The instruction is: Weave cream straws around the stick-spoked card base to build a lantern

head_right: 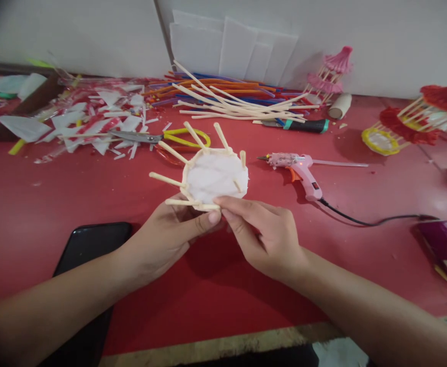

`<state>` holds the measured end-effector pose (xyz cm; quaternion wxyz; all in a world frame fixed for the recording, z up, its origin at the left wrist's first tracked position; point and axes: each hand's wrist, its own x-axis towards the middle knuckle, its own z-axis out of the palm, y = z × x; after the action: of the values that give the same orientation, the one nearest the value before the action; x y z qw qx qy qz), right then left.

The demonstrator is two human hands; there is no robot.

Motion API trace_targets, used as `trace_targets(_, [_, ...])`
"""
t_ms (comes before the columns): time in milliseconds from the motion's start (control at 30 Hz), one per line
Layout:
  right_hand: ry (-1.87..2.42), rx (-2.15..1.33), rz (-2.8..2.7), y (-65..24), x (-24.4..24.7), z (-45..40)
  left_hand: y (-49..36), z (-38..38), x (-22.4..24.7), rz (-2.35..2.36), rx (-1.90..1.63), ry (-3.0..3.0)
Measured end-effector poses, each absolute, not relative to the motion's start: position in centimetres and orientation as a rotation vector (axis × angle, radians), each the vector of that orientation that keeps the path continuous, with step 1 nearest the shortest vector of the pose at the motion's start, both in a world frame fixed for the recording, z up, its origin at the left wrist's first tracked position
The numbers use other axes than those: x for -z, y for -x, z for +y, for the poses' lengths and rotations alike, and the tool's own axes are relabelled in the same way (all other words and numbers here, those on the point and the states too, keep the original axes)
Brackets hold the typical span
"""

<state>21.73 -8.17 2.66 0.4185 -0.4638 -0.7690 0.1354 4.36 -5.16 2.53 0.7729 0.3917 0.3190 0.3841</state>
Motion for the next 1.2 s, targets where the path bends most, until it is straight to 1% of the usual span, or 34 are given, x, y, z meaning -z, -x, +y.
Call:
trace_targets(267, [1.157, -0.087, -2.026, -22.0, -2.8, -7.8, -4.4, -4.9, -2.5, 0.642, -0.741, -0.635])
trace_targets(433, [1.2, -0.036, -1.989, -21.8, -2.9, -7.8, -4.4, -4.8, -2.7, 0.615, -0.724, -0.617])
trace_targets(633, [1.169, -0.157, -1.886, -21.9, -2.4, -7.9, -4.4, -4.8, -2.5, 0.685, -0.766, -0.602])
trace_targets(967, [1.12, -0.512, -1.745, -22.4, -1.4, -7.8, -4.2, -5.0, -2.3, 0.663, -0.812, -0.731])
trace_targets(1200, [1.184, -0.463, -1.673, -22.0, -2.2, -7.6, -4.2, -5.1, -2.2, 0.597, -0.846, -0.819])
